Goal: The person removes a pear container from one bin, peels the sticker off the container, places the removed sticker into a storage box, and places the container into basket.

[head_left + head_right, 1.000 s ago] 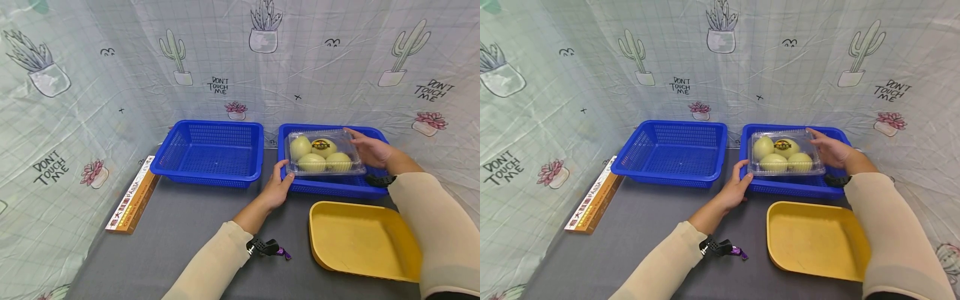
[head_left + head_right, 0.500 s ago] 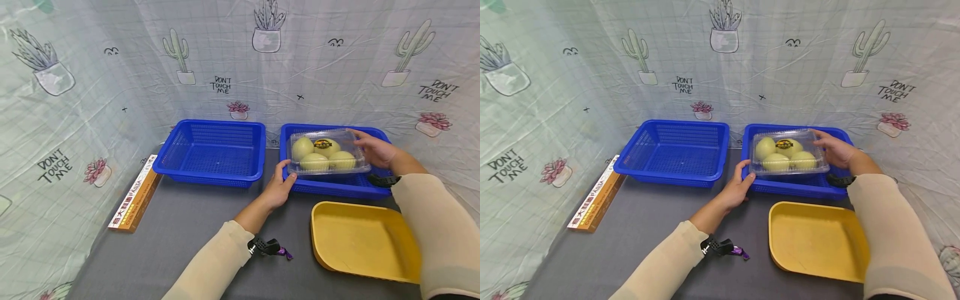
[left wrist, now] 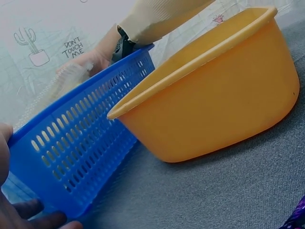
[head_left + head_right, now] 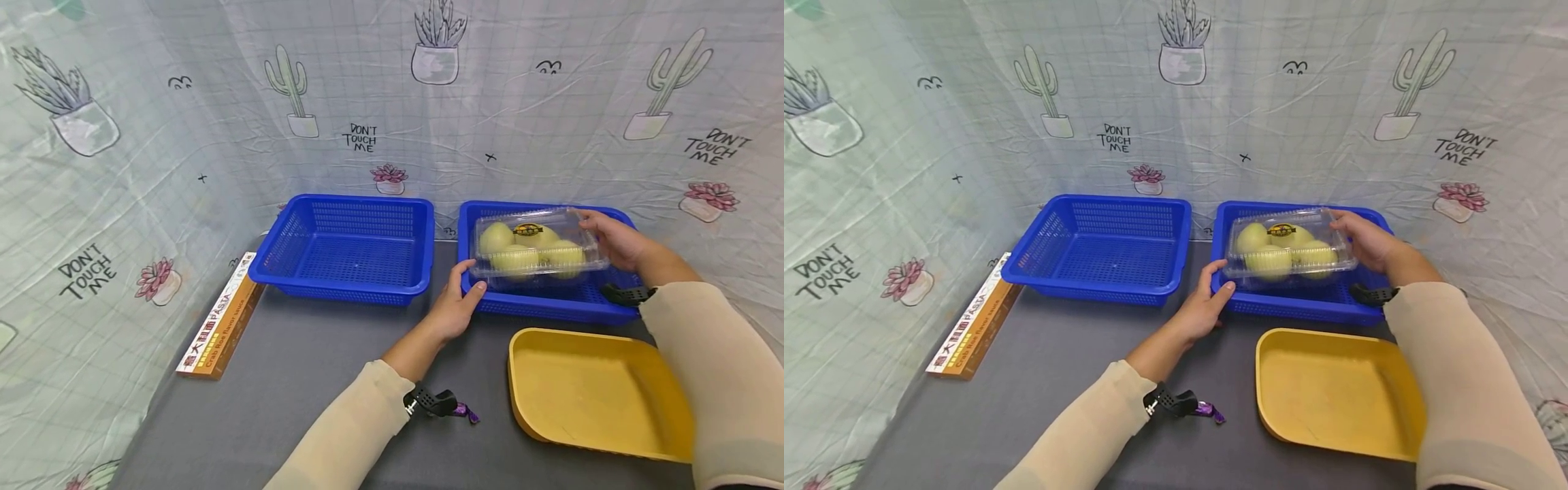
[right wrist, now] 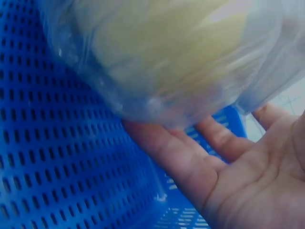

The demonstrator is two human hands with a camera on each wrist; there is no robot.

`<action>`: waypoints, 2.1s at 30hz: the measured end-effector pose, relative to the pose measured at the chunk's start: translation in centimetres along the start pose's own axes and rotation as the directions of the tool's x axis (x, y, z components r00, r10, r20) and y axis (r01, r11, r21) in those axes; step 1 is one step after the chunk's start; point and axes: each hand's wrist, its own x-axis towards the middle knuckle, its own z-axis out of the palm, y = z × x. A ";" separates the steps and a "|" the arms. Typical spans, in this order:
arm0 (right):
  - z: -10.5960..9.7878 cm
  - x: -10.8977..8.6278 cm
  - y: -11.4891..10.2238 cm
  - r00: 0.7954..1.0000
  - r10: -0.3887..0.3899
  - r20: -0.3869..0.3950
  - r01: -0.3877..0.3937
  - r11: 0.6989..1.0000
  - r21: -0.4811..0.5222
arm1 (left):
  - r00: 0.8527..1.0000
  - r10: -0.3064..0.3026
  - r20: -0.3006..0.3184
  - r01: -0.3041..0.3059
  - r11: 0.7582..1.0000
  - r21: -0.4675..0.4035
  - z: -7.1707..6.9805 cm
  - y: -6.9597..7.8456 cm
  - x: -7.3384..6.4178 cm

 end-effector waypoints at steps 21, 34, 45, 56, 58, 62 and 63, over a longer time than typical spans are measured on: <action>0.5 -2.6 -1.7 0.998 0.011 -0.065 0.002 0.980 0.198 | 0.982 0.130 -0.139 -0.066 0.917 0.394 0.6 1.5 -0.6; 0.7 -5.1 -3.0 0.984 -0.025 -0.177 0.076 0.954 0.290 | 0.956 0.265 -0.129 -0.222 0.935 0.276 -0.7 3.2 -0.6; 3.0 -7.7 -4.4 0.964 -0.064 -0.257 0.164 0.906 0.391 | 0.962 0.254 -0.102 -0.232 0.953 0.194 -2.3 4.8 -0.9; 5.8 -10.5 -5.9 0.955 -0.063 -0.291 0.190 0.882 0.432 | 0.974 0.221 -0.048 -0.221 0.975 0.021 -3.4 6.6 -1.6; 6.4 -10.9 -6.1 0.949 -0.069 -0.308 0.202 0.882 0.426 | 0.974 0.221 -0.038 -0.221 0.975 0.005 -3.6 6.9 -1.8; 7.7 -11.4 -6.6 0.940 -0.106 -0.325 0.245 0.872 0.425 | 0.973 0.224 -0.048 -0.225 0.974 -0.014 -4.0 7.5 -2.4; 8.1 -11.5 -6.7 0.938 -0.117 -0.326 0.257 0.865 0.431 | 0.973 0.224 -0.055 -0.225 0.974 -0.015 -4.1 7.6 -2.6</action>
